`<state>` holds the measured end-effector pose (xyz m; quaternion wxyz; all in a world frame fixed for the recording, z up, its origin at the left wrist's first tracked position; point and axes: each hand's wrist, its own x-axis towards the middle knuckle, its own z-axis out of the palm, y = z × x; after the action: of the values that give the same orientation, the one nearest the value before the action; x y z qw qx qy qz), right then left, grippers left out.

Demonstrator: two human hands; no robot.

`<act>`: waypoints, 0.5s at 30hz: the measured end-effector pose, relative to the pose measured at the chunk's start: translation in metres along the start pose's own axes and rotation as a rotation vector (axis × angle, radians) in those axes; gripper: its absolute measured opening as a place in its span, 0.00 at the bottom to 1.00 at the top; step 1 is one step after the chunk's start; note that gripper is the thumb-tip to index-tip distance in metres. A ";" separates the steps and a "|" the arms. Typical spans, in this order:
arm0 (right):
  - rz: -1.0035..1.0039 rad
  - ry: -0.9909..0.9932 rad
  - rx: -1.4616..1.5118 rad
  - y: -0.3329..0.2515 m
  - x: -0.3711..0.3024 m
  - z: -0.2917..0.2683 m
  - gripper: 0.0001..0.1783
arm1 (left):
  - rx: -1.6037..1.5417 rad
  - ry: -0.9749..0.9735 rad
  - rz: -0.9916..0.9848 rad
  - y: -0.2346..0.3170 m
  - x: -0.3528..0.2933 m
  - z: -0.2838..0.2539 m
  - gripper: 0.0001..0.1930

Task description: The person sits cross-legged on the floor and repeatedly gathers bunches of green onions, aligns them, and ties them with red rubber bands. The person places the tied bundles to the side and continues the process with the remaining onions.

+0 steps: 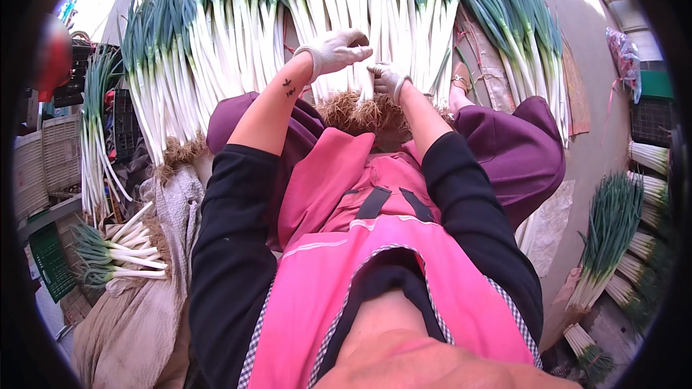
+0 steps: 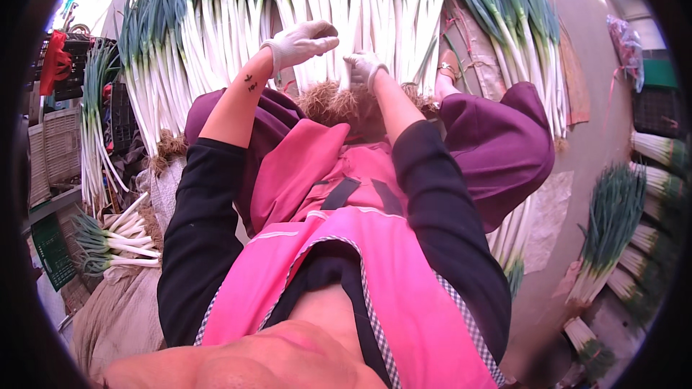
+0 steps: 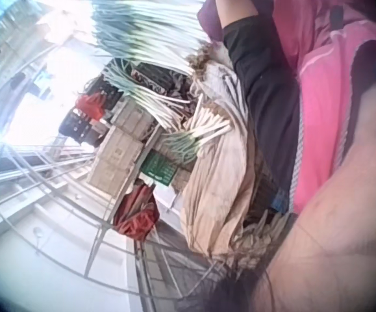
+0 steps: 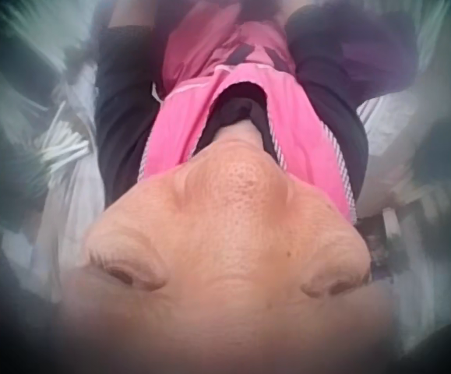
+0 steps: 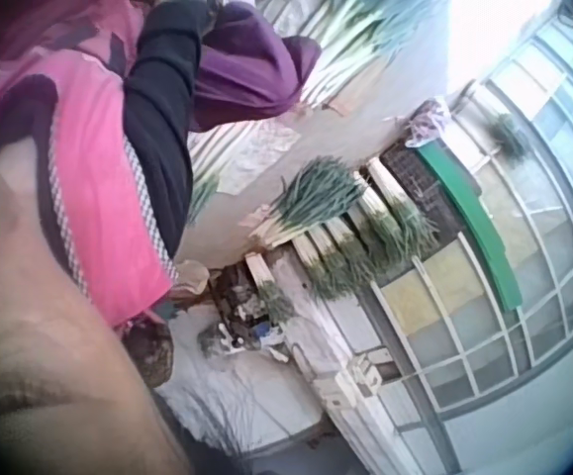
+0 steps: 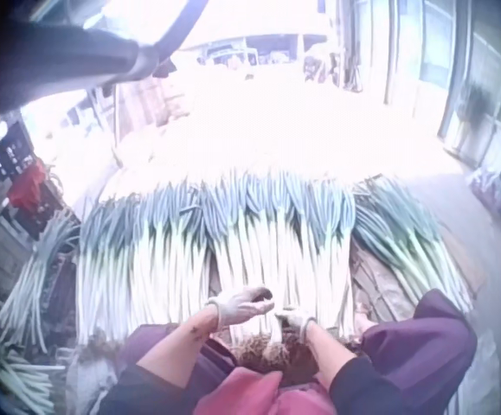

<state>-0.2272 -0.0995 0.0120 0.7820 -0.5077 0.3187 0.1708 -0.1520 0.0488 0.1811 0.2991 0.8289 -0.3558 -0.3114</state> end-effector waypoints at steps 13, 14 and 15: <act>-0.348 -0.070 -0.045 0.006 -0.240 0.025 0.18 | -1.364 0.218 -0.278 0.049 0.085 0.041 0.19; -0.331 -0.010 -0.038 0.008 -0.263 0.024 0.17 | -1.340 0.168 -0.216 0.052 0.093 0.046 0.16; -0.358 -0.059 0.021 0.019 -0.276 0.016 0.15 | -1.280 0.237 -0.171 0.049 0.092 0.058 0.14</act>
<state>-0.4373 -0.0608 0.1888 0.8141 -0.5431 0.2017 0.0405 -0.1630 -0.0664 0.1522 0.7446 0.5412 0.0022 -0.3906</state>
